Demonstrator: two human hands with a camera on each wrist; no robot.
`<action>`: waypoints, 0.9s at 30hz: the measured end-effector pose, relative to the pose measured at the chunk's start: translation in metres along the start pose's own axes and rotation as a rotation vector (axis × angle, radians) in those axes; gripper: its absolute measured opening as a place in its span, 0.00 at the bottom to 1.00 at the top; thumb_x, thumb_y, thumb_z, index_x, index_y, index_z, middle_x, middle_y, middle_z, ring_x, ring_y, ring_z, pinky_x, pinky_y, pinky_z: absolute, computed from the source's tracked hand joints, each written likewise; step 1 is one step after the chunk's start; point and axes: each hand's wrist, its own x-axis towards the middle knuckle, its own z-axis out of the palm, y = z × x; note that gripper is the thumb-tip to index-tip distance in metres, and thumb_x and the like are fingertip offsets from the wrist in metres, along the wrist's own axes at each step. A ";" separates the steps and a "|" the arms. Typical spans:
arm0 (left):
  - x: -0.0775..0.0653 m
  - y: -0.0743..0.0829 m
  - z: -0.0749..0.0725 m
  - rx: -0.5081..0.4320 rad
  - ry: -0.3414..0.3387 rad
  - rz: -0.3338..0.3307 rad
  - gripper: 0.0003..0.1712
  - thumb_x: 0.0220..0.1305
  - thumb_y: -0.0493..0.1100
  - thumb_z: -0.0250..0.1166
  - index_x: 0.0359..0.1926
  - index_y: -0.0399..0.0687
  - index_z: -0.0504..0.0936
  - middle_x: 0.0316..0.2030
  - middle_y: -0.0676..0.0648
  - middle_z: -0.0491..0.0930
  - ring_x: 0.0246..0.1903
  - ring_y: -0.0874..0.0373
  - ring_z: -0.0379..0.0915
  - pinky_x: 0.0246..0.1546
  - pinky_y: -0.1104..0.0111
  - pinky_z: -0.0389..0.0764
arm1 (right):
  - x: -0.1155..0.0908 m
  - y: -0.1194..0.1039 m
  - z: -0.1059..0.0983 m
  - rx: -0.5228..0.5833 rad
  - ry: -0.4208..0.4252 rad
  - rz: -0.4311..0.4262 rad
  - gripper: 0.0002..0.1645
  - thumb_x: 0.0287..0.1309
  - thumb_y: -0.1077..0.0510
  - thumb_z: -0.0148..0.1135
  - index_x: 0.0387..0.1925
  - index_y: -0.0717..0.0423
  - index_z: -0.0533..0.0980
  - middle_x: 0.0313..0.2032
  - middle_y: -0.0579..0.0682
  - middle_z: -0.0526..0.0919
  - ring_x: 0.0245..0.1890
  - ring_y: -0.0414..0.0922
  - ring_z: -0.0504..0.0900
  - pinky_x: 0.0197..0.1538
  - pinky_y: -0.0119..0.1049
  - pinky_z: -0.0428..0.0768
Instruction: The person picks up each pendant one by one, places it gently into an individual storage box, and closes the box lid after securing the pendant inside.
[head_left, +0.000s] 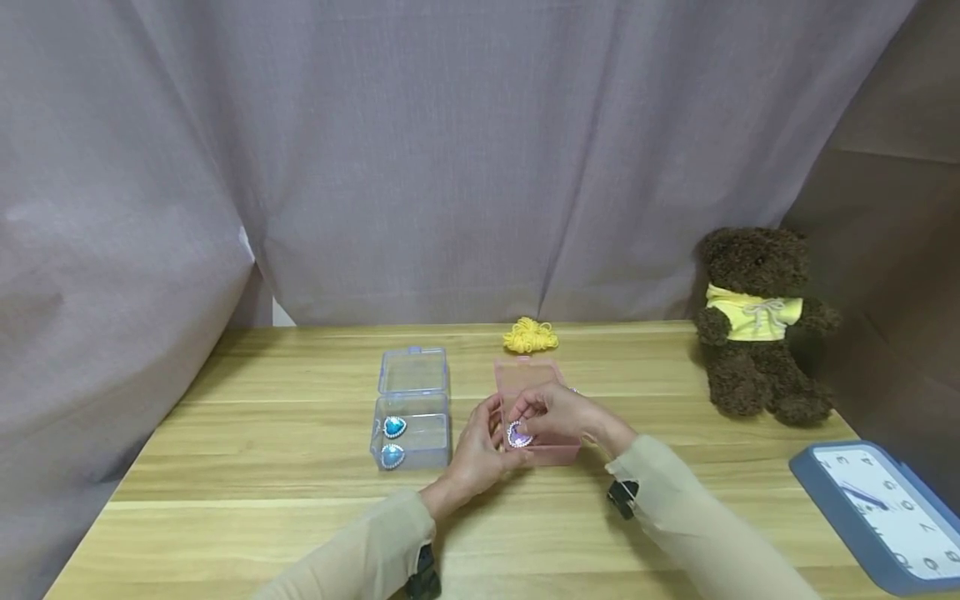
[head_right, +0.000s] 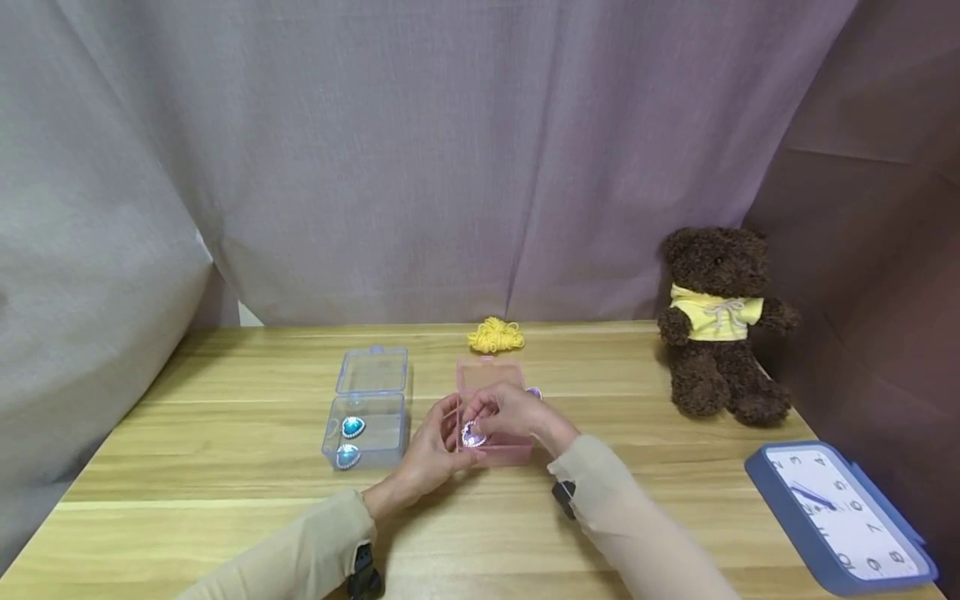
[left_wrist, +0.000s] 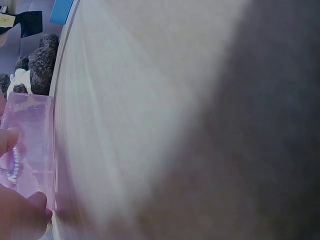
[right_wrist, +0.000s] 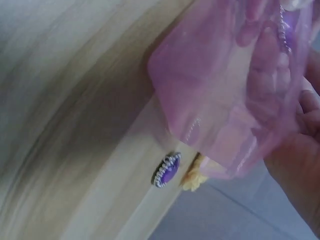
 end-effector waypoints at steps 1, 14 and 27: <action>0.000 0.000 0.000 -0.001 -0.001 -0.002 0.53 0.43 0.25 0.70 0.68 0.31 0.50 0.66 0.31 0.54 0.66 0.39 0.55 0.66 0.62 0.65 | 0.001 0.000 0.001 -0.010 -0.010 0.008 0.10 0.52 0.72 0.60 0.38 0.73 0.75 0.30 0.56 0.82 0.28 0.38 0.79 0.35 0.27 0.83; 0.000 0.000 0.001 0.020 0.013 0.015 0.53 0.43 0.26 0.71 0.68 0.30 0.51 0.65 0.30 0.54 0.66 0.38 0.55 0.65 0.63 0.66 | 0.013 0.007 0.008 -0.207 -0.052 -0.010 0.07 0.44 0.75 0.60 0.30 0.69 0.78 0.25 0.54 0.81 0.22 0.34 0.72 0.25 0.20 0.72; -0.001 0.000 0.001 0.052 0.023 0.012 0.52 0.42 0.27 0.72 0.67 0.29 0.52 0.65 0.29 0.55 0.65 0.38 0.57 0.64 0.61 0.68 | 0.010 0.005 0.015 -0.366 0.012 -0.054 0.08 0.42 0.76 0.57 0.26 0.66 0.79 0.21 0.49 0.79 0.21 0.32 0.68 0.22 0.19 0.67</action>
